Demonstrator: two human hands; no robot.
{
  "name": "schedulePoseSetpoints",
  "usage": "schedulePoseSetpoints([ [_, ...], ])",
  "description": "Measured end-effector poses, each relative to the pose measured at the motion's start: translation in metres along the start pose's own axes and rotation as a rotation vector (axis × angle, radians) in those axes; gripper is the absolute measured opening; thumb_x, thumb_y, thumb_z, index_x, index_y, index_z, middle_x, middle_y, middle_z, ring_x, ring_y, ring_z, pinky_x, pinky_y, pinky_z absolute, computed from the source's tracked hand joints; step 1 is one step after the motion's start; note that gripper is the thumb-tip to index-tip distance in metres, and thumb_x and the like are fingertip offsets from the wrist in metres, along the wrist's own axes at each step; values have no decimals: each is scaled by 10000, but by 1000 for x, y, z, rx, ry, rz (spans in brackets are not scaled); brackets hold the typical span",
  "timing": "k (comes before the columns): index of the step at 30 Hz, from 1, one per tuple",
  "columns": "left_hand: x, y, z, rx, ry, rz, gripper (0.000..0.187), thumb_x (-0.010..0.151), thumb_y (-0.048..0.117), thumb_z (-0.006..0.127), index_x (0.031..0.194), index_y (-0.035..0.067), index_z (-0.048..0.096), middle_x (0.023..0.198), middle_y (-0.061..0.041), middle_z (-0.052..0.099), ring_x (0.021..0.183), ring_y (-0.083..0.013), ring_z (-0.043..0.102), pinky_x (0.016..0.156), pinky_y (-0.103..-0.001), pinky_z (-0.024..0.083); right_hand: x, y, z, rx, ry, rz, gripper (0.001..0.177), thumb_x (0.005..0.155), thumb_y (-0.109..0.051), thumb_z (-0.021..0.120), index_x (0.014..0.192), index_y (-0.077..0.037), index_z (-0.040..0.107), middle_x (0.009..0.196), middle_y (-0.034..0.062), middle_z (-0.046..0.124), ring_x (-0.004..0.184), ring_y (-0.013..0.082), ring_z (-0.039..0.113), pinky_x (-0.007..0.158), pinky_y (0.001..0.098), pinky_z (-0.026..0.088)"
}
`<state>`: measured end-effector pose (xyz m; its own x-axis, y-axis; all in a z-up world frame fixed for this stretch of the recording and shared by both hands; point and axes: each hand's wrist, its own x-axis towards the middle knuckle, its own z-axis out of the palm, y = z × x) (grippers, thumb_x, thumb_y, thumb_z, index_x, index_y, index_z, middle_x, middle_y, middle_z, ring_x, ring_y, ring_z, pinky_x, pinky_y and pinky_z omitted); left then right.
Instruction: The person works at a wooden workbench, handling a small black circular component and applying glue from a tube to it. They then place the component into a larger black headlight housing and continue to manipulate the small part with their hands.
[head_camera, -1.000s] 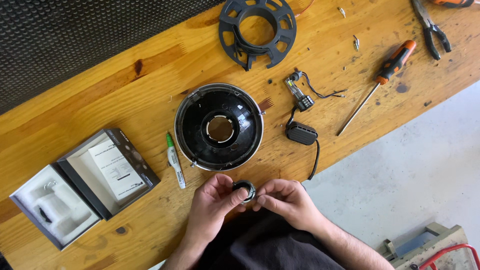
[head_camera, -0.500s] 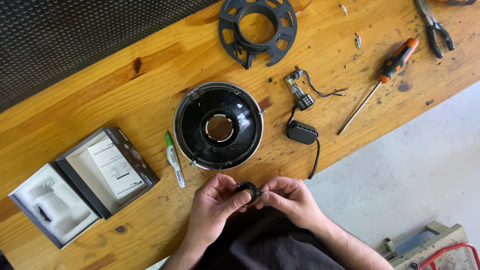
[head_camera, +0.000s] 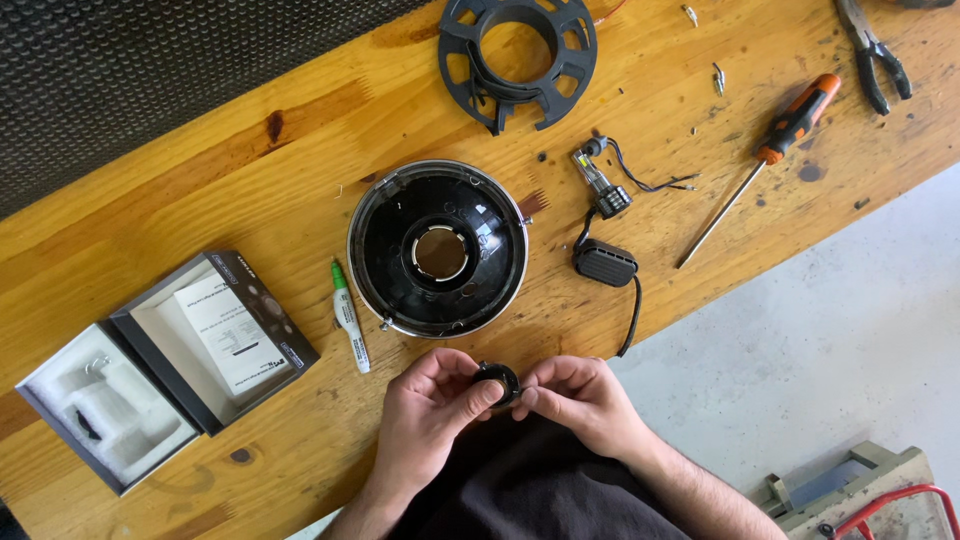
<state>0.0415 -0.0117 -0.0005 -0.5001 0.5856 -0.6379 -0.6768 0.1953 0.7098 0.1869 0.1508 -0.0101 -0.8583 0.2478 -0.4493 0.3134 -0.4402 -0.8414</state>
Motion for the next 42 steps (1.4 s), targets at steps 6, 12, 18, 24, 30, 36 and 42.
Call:
schedulePoseSetpoints([
  [6, -4, 11, 3, 20, 10, -23, 315, 727, 119, 914, 927, 7, 698, 732, -127, 745, 598, -209, 710, 592, -295, 633, -1, -8, 4, -45, 10, -28, 164, 930, -158, 738, 893, -1, 715, 806, 109, 803, 771, 176, 778, 725, 258, 611],
  [12, -4, 4, 3, 36, 13, -3, 293, 741, 94, 916, 925, 8, 704, 702, -103, 727, 590, -169, 676, 594, -267, 598, -2, -12, 5, -165, 46, 0, 129, 908, -141, 751, 842, -32, 729, 764, 72, 800, 699, 109, 730, 653, 217, 569],
  [18, -8, 11, 7, 3, 12, 14, 288, 725, 87, 916, 895, 1, 700, 761, -123, 777, 643, -173, 721, 613, -287, 636, -1, -10, 6, -133, 45, 7, 146, 912, -157, 754, 862, -21, 737, 773, 90, 812, 734, 134, 764, 695, 238, 608],
  [24, -6, 22, 8, 86, 44, -25, 333, 702, 172, 910, 923, -6, 736, 782, -163, 815, 642, -227, 781, 631, -291, 681, 2, -21, 5, -152, 21, -27, 197, 917, -180, 740, 816, -16, 784, 833, 79, 827, 800, 155, 785, 763, 256, 625],
  [30, -3, 17, 9, 51, 57, -6, 307, 718, 119, 907, 929, -15, 730, 789, -149, 794, 721, -199, 775, 648, -301, 685, 2, -23, 5, -195, 22, -38, 237, 936, -219, 716, 827, -29, 805, 836, 60, 825, 810, 128, 764, 780, 242, 598],
  [36, 4, 1, 8, 60, 61, 11, 279, 740, 73, 904, 941, -8, 729, 798, -119, 776, 724, -152, 734, 650, -272, 650, -3, 2, -5, -38, 76, -12, 140, 918, -148, 754, 897, -13, 725, 787, 112, 809, 729, 127, 735, 713, 242, 582],
  [42, -1, 18, 24, 167, 104, 86, 235, 757, 69, 893, 940, -3, 763, 829, -101, 829, 769, -148, 785, 741, -243, 631, -9, -7, -6, 20, 153, -16, 159, 930, -152, 747, 894, 0, 714, 794, 75, 747, 698, 110, 693, 653, 230, 547],
])
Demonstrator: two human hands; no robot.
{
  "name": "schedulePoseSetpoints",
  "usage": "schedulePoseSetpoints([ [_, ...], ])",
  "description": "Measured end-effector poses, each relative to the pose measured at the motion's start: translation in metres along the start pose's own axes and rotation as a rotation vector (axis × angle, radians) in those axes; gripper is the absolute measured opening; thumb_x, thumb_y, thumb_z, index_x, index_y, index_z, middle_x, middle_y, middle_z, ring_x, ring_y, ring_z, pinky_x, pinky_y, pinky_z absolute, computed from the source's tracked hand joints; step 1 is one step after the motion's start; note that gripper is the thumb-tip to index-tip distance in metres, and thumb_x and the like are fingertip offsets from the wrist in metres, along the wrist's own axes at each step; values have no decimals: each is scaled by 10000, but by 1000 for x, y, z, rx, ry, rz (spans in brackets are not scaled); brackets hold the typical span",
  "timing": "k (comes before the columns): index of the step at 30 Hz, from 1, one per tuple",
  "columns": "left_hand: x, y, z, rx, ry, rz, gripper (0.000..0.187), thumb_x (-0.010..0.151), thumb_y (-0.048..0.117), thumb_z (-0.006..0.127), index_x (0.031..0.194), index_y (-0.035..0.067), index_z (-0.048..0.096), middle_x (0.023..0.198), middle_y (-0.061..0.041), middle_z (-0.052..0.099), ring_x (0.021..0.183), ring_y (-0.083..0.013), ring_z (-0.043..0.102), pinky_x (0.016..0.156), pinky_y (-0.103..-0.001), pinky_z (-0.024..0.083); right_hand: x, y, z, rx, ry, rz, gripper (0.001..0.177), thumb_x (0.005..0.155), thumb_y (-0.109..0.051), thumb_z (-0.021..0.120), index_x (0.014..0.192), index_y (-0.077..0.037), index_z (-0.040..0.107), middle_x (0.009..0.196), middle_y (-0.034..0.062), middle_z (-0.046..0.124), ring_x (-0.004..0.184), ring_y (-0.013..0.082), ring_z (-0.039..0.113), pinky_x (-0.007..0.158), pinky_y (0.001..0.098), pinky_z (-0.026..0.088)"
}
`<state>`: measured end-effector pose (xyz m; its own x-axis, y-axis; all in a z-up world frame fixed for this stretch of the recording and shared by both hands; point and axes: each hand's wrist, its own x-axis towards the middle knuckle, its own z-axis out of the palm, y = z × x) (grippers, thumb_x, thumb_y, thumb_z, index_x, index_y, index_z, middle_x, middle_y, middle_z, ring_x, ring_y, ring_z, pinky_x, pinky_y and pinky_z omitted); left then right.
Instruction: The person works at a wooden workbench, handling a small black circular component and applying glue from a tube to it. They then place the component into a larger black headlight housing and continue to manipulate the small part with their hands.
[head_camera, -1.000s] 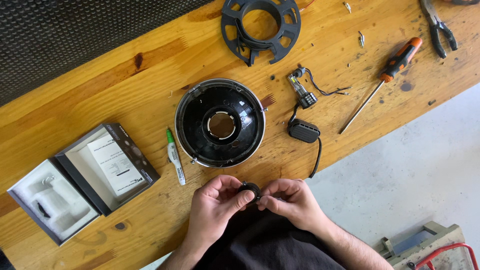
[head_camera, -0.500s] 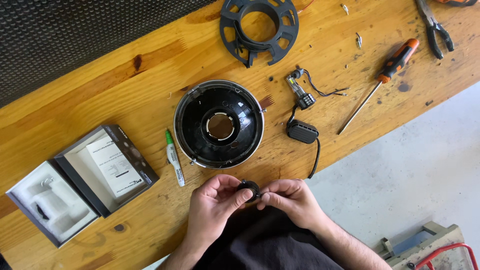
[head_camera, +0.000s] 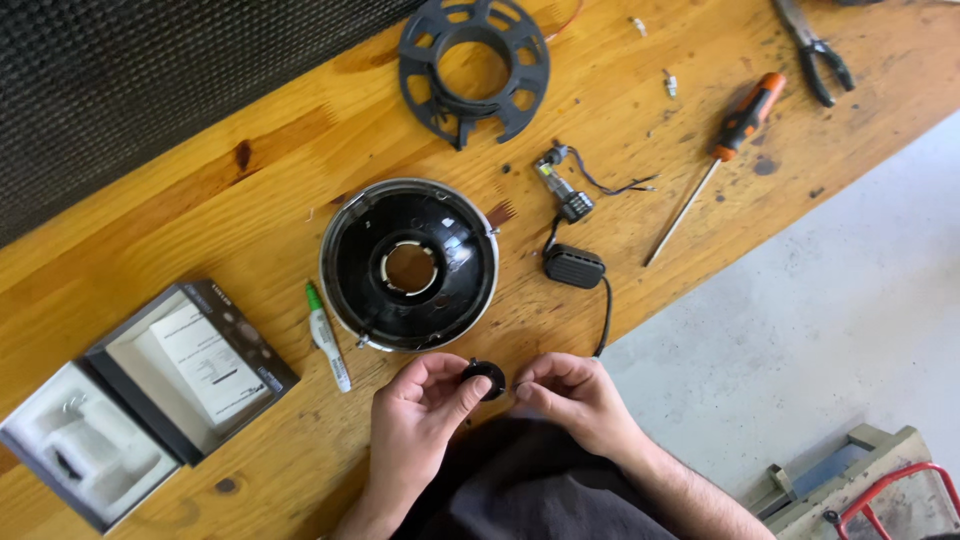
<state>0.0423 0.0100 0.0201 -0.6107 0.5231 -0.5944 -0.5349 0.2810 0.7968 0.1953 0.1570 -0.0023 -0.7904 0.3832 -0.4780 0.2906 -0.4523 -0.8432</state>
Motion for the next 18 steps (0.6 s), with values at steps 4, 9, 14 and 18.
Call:
schedulePoseSetpoints([
  [4, 4, -8, 10, 80, -16, 71, 225, 785, 99, 866, 974, 17, 775, 842, -65, 827, 765, -117, 769, 740, -231, 617, -6, 5, -22, -7, 140, -16, 122, 919, -116, 758, 896, -3, 719, 780, 67, 748, 699, 106, 671, 655, 240, 538],
  [9, 7, 3, 38, 396, -28, 301, 175, 775, 211, 838, 935, 164, 787, 823, 61, 830, 704, -76, 760, 712, -225, 612, -6, -18, -56, -244, 378, -244, 116, 898, -79, 760, 804, -14, 740, 782, 54, 744, 724, 110, 661, 675, 245, 537],
  [14, 13, 5, 70, 417, -48, 376, 164, 786, 222, 826, 927, 159, 769, 815, 64, 807, 679, -76, 715, 710, -224, 594, 9, -30, -102, -412, 528, -146, 115, 906, -150, 766, 869, -43, 785, 738, -2, 748, 697, 62, 622, 664, 227, 520],
  [18, 20, -6, 92, 398, -45, 331, 224, 786, 235, 837, 980, 148, 766, 808, 40, 804, 689, -81, 732, 709, -227, 608, 14, -48, -124, -633, 478, -31, 191, 947, -252, 693, 863, -98, 770, 589, -7, 670, 537, 63, 547, 538, 240, 446],
])
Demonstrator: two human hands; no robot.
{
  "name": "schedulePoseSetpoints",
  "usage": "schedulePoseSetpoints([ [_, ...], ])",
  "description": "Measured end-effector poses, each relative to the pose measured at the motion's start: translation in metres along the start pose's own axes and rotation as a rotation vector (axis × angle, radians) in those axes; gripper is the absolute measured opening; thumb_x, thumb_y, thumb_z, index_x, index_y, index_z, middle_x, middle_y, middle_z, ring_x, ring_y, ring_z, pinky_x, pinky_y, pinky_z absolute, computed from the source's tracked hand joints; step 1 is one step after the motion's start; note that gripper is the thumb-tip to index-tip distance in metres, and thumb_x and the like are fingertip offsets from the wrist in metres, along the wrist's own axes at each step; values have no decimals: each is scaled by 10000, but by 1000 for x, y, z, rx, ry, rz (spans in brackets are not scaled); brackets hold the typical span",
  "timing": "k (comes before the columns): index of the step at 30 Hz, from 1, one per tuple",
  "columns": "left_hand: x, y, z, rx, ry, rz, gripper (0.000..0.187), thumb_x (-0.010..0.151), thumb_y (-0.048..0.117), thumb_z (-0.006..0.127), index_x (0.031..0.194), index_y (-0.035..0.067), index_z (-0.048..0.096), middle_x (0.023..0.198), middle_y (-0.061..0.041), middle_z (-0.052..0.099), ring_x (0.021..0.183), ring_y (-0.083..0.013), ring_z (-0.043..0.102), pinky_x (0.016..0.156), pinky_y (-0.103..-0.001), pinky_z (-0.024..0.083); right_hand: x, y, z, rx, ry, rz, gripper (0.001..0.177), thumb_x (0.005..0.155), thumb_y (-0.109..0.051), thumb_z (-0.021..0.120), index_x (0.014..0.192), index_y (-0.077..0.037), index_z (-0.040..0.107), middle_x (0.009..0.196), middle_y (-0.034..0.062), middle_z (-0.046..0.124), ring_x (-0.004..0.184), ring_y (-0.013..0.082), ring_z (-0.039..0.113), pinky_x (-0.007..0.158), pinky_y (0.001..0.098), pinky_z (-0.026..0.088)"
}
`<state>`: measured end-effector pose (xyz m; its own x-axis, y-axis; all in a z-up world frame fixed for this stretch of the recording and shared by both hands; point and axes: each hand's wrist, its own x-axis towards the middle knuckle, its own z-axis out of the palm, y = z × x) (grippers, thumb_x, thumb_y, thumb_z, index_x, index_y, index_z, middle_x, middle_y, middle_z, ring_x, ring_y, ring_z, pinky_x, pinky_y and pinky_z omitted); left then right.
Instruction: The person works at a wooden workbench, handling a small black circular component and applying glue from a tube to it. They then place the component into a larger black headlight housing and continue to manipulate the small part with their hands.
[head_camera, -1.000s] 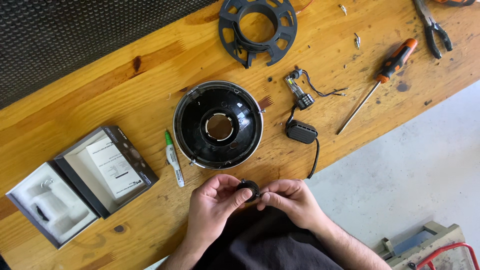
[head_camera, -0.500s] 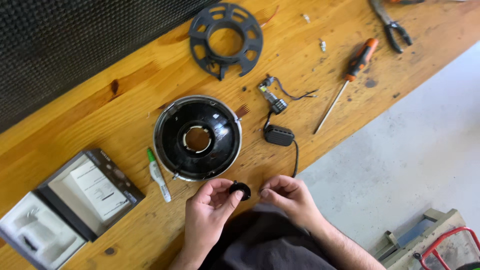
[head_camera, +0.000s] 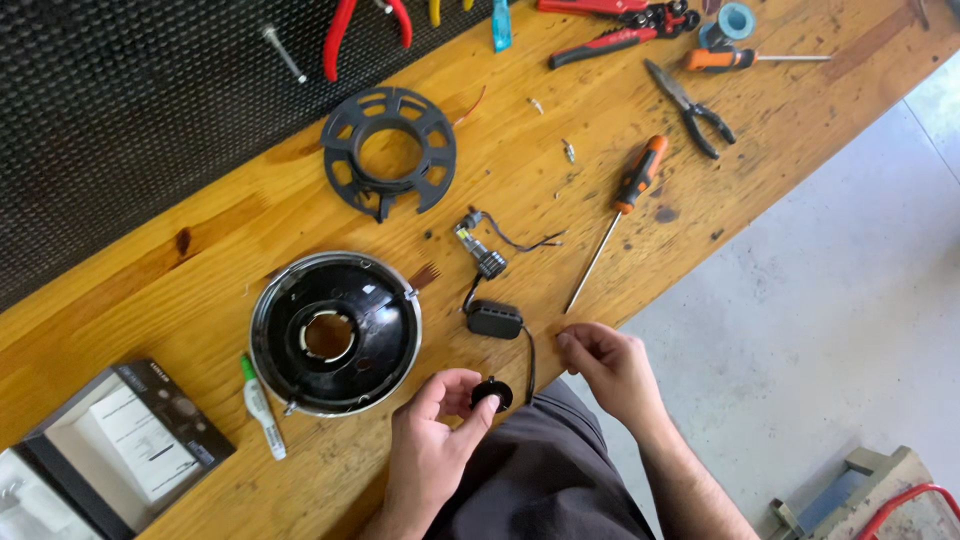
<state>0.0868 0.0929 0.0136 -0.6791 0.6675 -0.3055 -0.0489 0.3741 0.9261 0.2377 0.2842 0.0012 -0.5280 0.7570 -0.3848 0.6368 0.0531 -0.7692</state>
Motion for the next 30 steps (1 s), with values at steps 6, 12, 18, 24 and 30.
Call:
schedulePoseSetpoints([
  [6, 9, 9, 36, 18, -55, -143, 213, 787, 244, 834, 973, 154, 783, 811, 45, 820, 739, -79, 748, 747, -226, 613, 25, 1, -19, 13, -98, -85, 130, 937, -200, 678, 973, -128, 780, 689, -25, 770, 546, 32, 571, 544, 217, 493],
  [12, 17, 8, 69, 1, -28, -64, 179, 787, 235, 851, 927, 148, 781, 786, 22, 842, 705, -85, 800, 702, -233, 650, 55, 8, -38, -92, -50, -159, 100, 939, -251, 682, 963, -189, 757, 671, -23, 767, 517, 67, 594, 536, 247, 492],
  [18, 28, 14, 105, 215, 32, 94, 229, 795, 283, 843, 996, 186, 793, 923, 42, 800, 721, -103, 778, 657, -265, 631, 73, 13, -74, -385, -75, -122, 233, 935, -373, 629, 977, -220, 800, 825, -58, 792, 688, 139, 689, 672, 315, 509],
  [24, 38, 13, 134, 235, -34, 86, 229, 794, 255, 843, 994, 172, 772, 907, 8, 790, 706, -137, 766, 670, -285, 633, 101, 30, -102, -623, -241, -161, 233, 923, -448, 636, 867, -238, 720, 656, -29, 696, 628, 228, 670, 633, 379, 483],
  [30, 42, 14, 150, 239, 5, 45, 225, 793, 264, 842, 984, 167, 771, 892, 24, 784, 701, -127, 764, 673, -275, 633, 113, 18, -120, -652, -321, -62, 320, 919, -496, 680, 760, -219, 672, 644, -53, 683, 615, 179, 625, 648, 335, 475],
])
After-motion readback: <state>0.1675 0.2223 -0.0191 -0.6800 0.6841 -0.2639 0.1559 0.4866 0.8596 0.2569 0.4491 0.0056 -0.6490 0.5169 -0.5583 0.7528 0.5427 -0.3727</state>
